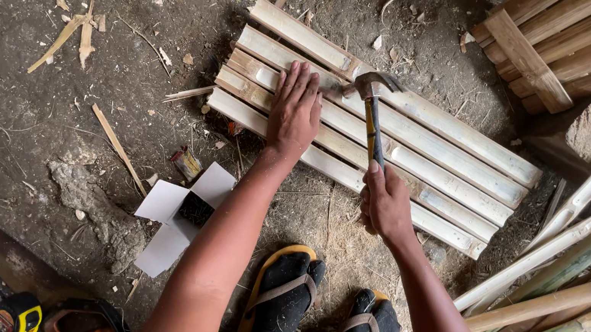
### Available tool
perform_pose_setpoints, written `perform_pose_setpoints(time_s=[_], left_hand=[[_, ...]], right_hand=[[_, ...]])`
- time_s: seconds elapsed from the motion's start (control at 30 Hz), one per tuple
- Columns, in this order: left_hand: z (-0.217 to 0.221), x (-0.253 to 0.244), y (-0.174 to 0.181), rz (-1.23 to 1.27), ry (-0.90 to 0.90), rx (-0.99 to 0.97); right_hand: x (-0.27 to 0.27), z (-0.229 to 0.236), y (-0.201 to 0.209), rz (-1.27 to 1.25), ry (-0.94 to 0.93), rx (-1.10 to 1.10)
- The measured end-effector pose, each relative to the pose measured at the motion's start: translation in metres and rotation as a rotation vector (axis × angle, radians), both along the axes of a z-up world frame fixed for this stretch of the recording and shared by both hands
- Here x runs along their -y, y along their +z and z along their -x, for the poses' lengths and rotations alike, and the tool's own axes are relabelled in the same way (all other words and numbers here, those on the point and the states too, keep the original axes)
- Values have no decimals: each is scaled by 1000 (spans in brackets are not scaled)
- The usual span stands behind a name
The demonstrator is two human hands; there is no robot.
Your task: The person assembles a bamboo structure by arranging split bamboo slats and hammering nails to secure them. They repeatedly adjust the slats, hammer nails, and inspect the structure.
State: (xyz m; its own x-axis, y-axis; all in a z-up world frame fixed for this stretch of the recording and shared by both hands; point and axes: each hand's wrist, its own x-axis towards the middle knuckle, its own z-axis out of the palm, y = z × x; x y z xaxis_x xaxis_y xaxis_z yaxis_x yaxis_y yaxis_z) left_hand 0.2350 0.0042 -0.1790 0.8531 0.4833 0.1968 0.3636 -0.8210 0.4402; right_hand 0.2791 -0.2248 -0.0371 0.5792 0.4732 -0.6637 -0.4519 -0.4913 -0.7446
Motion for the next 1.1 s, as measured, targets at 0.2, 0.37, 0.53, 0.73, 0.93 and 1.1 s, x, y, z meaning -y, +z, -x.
perform_pose_setpoints(time_s=[0.2, 0.37, 0.53, 0.73, 0.93, 1.1], left_hand=[[3, 0, 12, -156, -14, -139], [5, 6, 25, -72, 3, -272], [7, 6, 40, -62, 14, -282], [14, 8, 37, -44, 2, -191], [6, 5, 46, -46, 6, -244], [8, 7, 38, -47, -10, -246]], right_hand=[[5, -6, 22, -137, 0, 98], [-8, 3, 16, -419, -33, 384], [-20, -12, 13, 100, 231, 279], [1, -7, 20, -598, -62, 330], [-16, -16, 7, 43, 192, 160], [-3, -7, 10, -326, 36, 294]])
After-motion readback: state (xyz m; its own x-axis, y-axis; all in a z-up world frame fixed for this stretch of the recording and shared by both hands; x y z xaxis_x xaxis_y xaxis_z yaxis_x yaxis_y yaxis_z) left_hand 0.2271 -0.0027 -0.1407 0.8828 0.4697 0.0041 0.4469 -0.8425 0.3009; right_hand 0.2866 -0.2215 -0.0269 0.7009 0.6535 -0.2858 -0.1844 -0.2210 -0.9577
